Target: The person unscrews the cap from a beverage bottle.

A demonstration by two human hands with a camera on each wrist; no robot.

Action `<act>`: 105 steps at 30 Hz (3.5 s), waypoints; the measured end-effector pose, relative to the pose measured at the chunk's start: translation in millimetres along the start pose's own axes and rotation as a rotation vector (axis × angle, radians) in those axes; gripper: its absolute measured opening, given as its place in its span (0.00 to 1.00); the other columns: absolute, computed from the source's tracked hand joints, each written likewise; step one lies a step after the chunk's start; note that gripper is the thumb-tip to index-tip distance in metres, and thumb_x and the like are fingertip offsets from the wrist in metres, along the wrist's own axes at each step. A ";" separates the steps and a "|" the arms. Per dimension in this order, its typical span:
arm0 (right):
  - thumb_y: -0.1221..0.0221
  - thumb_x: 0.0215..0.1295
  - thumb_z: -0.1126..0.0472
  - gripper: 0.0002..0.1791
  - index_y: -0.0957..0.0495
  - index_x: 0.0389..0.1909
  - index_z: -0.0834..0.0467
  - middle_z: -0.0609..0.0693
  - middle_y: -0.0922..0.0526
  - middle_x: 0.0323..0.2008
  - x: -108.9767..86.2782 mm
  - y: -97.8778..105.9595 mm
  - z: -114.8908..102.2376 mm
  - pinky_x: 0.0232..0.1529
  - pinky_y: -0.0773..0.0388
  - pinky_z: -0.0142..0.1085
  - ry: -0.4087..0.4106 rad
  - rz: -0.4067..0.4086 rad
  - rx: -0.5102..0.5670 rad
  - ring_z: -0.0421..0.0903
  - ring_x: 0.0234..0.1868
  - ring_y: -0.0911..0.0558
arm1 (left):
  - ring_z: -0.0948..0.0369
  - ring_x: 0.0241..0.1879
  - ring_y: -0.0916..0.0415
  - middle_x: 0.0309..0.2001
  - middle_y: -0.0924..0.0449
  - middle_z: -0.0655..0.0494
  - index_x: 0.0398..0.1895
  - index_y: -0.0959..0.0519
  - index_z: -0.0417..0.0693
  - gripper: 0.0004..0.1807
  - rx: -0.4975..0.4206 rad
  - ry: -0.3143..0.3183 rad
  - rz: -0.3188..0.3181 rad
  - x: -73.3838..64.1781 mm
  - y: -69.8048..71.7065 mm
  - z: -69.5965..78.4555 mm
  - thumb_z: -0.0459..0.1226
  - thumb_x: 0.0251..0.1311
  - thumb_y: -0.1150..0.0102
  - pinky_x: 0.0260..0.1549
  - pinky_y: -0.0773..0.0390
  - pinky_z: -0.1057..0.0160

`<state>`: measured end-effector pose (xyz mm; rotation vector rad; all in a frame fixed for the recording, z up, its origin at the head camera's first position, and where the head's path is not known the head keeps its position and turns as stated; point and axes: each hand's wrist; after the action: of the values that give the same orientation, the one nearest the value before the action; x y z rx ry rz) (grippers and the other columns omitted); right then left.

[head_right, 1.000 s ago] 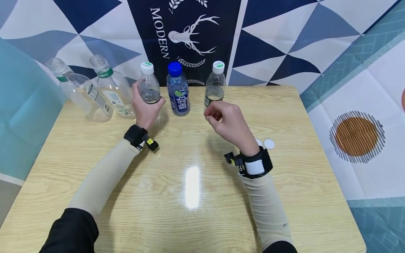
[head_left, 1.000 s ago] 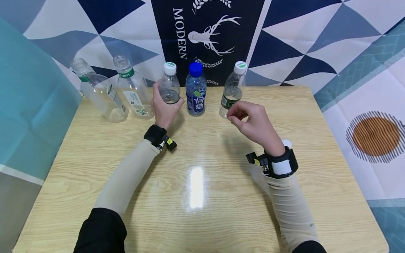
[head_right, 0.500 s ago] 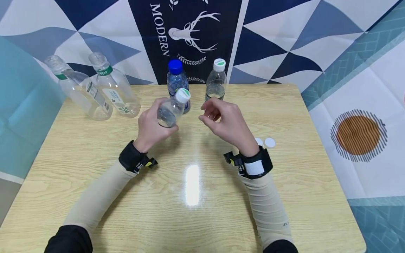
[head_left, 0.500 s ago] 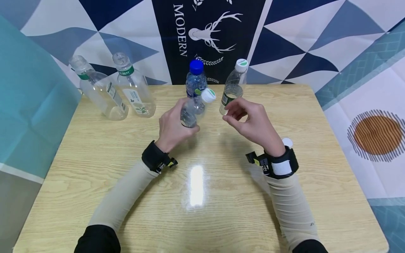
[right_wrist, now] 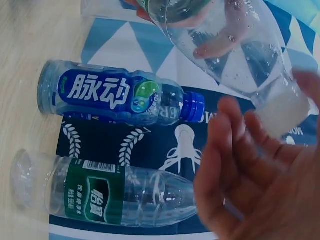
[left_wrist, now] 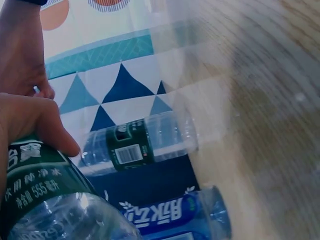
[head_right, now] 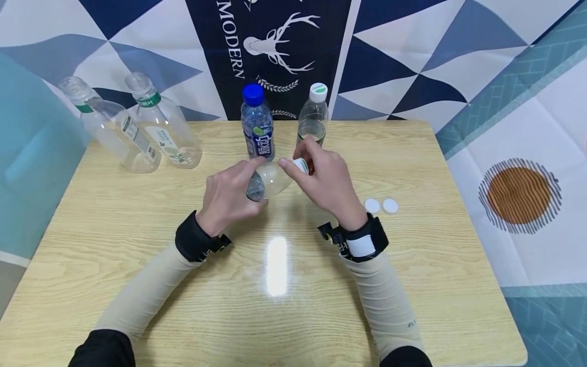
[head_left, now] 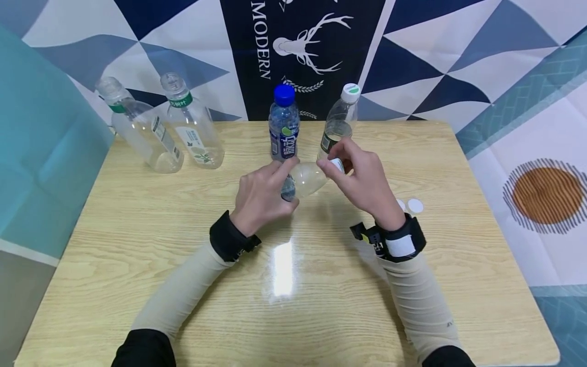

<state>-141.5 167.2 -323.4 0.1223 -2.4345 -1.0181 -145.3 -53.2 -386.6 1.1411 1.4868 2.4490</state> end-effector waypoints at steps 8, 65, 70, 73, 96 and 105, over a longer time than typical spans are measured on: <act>0.55 0.69 0.40 0.35 0.37 0.04 0.54 0.46 0.40 0.05 -4.2 -3.2 -4.4 0.13 0.50 0.40 -0.131 0.160 -0.204 0.44 0.09 0.39 | 0.58 0.20 0.34 0.35 0.24 0.51 0.57 0.26 0.55 0.34 0.186 -0.059 0.062 0.5 7.3 5.5 0.49 0.37 0.41 0.12 0.33 0.60; 0.55 0.72 0.49 0.27 0.38 0.11 0.53 0.44 0.40 0.09 -7.2 -1.9 -7.3 0.14 0.47 0.35 0.095 0.104 -0.289 0.41 0.10 0.41 | 0.64 0.19 0.34 0.31 0.23 0.57 0.55 0.28 0.55 0.39 -0.006 -0.033 -0.038 2.5 9.2 -2.1 0.51 0.29 0.35 0.10 0.36 0.64; 0.54 0.71 0.51 0.24 0.36 0.14 0.55 0.45 0.40 0.10 -6.9 0.1 -7.8 0.14 0.47 0.36 0.151 0.107 -0.330 0.42 0.12 0.40 | 0.64 0.21 0.32 0.34 0.22 0.58 0.55 0.29 0.56 0.40 -0.073 -0.016 -0.066 3.4 10.3 -2.1 0.51 0.28 0.34 0.12 0.33 0.64; 0.53 0.71 0.49 0.23 0.31 0.17 0.56 0.45 0.39 0.12 -7.4 0.1 -8.8 0.15 0.46 0.36 0.145 0.106 -0.323 0.42 0.13 0.39 | 0.64 0.20 0.33 0.33 0.23 0.60 0.55 0.29 0.56 0.40 -0.087 -0.006 -0.072 3.6 10.3 -1.6 0.51 0.28 0.34 0.12 0.34 0.64; 0.56 0.72 0.44 0.25 0.30 0.22 0.57 0.47 0.34 0.15 -7.6 2.5 -5.2 0.17 0.41 0.35 0.002 -0.010 -0.221 0.42 0.16 0.36 | 0.63 0.23 0.30 0.36 0.21 0.57 0.56 0.29 0.56 0.41 -0.119 0.024 -0.116 5.0 4.5 -5.6 0.51 0.28 0.33 0.15 0.31 0.63; 0.47 0.68 0.49 0.18 0.21 0.41 0.61 0.45 0.25 0.29 -5.4 11.3 -5.3 0.29 0.34 0.35 0.086 -0.054 -0.106 0.40 0.29 0.31 | 0.64 0.22 0.32 0.37 0.20 0.58 0.56 0.29 0.56 0.42 -0.110 0.043 -0.109 3.3 3.3 -9.2 0.52 0.27 0.33 0.13 0.34 0.64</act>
<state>-133.1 173.3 -314.6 0.1927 -2.3058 -1.1393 -152.3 -60.5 -384.5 0.9668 1.3667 2.4623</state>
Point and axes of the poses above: each hand's wrist, its own x-axis towards the middle knuckle, its own y-axis out of the back of the hand, z = x × y
